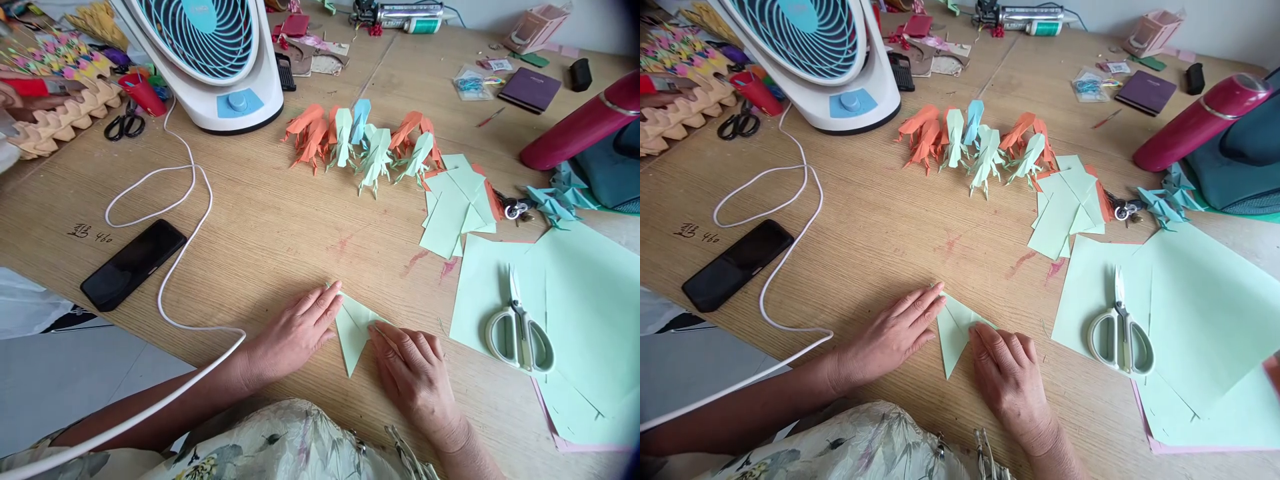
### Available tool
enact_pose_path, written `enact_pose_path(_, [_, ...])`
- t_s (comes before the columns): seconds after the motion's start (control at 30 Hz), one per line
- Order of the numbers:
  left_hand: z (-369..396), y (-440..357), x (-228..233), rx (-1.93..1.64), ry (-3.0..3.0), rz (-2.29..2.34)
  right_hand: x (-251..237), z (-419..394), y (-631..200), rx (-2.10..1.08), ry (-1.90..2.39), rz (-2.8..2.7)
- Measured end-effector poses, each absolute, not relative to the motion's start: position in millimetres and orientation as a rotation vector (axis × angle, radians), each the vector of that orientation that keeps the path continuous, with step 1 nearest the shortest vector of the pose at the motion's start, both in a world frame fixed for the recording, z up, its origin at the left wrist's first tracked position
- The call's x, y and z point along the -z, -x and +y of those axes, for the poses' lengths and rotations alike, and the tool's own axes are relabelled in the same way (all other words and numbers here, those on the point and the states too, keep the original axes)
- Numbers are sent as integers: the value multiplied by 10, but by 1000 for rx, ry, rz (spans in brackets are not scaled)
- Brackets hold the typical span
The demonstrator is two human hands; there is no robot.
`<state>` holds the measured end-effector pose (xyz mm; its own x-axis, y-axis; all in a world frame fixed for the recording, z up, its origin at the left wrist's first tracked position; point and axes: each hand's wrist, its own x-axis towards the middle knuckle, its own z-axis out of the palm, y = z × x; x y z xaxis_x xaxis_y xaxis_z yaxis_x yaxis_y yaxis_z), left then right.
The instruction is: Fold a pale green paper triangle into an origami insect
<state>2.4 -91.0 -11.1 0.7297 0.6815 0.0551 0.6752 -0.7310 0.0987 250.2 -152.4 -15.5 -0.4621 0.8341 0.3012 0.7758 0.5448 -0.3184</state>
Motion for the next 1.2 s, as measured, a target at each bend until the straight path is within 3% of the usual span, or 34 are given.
enact_pose_path(0.47, [-531,-114,19,-468,-2469,1111,78,-1449,-2410,-192,1550,-2173])
enact_pose_path(0.8, [-257,-50,-38,-368,-2349,1060,84,-1281,-2279,-508,1685,-2007])
enact_pose_path(1.2, [-77,40,-87,-298,-2236,966,81,-1213,-2249,-577,1761,-1947])
